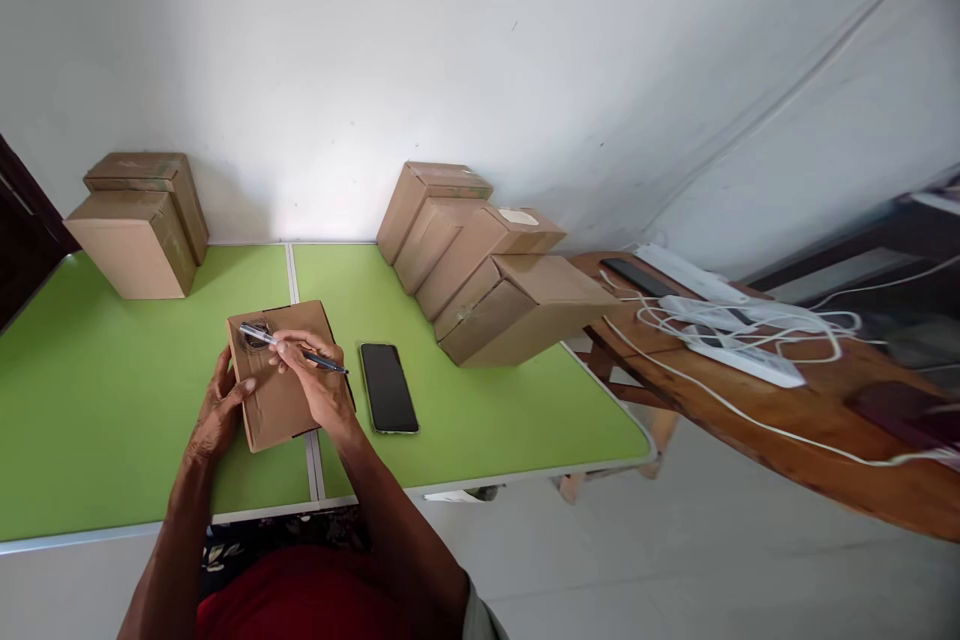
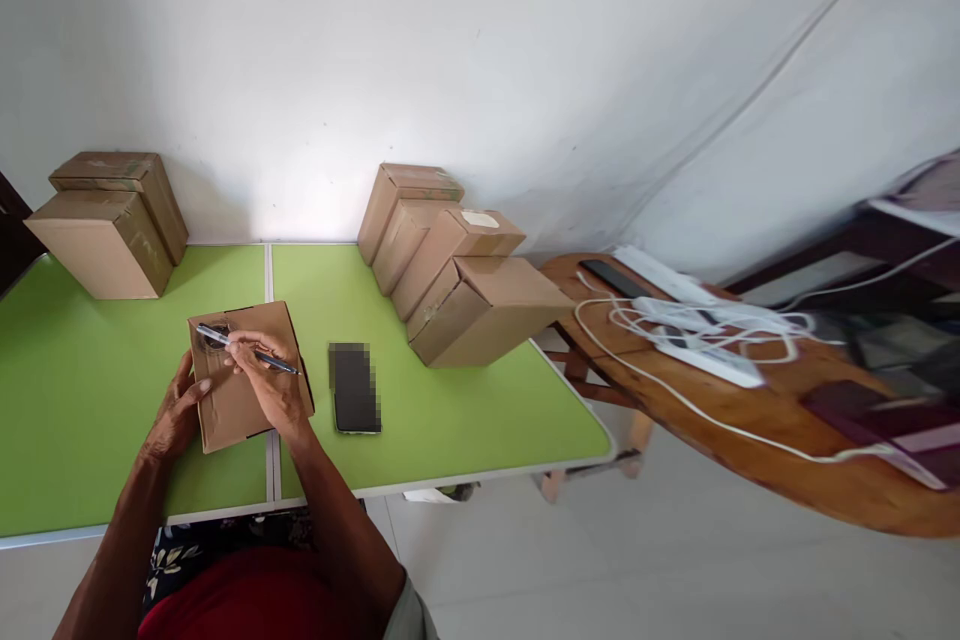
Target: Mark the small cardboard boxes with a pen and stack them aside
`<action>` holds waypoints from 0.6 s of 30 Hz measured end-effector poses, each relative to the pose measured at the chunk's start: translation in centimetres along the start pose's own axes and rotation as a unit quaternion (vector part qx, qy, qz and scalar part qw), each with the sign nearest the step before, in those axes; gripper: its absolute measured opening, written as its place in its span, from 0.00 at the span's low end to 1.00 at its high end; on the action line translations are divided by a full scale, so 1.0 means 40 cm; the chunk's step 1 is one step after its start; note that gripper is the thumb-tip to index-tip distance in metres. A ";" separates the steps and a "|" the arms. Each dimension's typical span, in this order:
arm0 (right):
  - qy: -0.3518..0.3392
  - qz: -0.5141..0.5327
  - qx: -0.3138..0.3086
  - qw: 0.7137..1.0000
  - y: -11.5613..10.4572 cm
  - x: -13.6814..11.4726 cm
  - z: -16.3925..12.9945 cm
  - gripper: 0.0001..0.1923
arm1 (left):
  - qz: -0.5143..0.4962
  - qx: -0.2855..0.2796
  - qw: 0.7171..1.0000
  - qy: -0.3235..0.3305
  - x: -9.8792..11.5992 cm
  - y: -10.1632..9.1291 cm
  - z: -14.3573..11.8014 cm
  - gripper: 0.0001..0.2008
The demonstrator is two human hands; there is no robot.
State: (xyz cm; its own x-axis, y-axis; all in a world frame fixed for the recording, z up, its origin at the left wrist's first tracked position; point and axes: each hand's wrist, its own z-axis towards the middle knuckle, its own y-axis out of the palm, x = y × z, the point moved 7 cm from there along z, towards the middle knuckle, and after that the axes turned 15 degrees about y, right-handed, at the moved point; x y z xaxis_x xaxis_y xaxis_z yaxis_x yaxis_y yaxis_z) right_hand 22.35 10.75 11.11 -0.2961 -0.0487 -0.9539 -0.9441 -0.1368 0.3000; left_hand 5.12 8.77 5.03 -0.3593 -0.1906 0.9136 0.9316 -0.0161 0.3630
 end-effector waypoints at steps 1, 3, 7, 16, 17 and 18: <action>-0.001 -0.014 0.006 1.000 0.001 -0.001 -0.003 0.20 | -0.003 -0.005 1.000 0.002 0.002 0.002 -0.002 0.54; -0.005 -0.040 0.018 0.999 0.000 -0.004 -0.008 0.19 | -0.005 -0.010 1.000 0.008 0.006 0.005 -0.004 0.54; -0.022 -0.084 0.029 0.996 0.002 -0.011 -0.014 0.18 | -0.001 -0.020 1.000 0.011 0.010 0.008 -0.005 0.54; -0.011 -0.111 0.014 0.994 -0.004 -0.012 -0.022 0.17 | 0.006 -0.012 1.000 0.013 0.009 0.005 -0.002 0.54; -0.010 -0.112 0.014 0.994 -0.007 -0.011 -0.023 0.17 | 0.010 -0.008 1.000 0.012 0.008 0.002 -0.002 0.54; -0.009 -0.112 0.017 0.993 -0.011 -0.010 -0.024 0.16 | 0.014 -0.004 1.000 0.010 0.007 0.000 -0.001 0.55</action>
State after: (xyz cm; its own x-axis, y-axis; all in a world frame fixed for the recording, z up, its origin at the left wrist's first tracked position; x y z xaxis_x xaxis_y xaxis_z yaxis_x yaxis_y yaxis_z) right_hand 23.03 9.87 11.34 -0.0795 -0.0038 -0.9968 -0.9908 -0.1097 0.0795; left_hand 5.01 8.69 5.27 -0.3323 -0.2111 0.9192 0.9416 -0.0174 0.3364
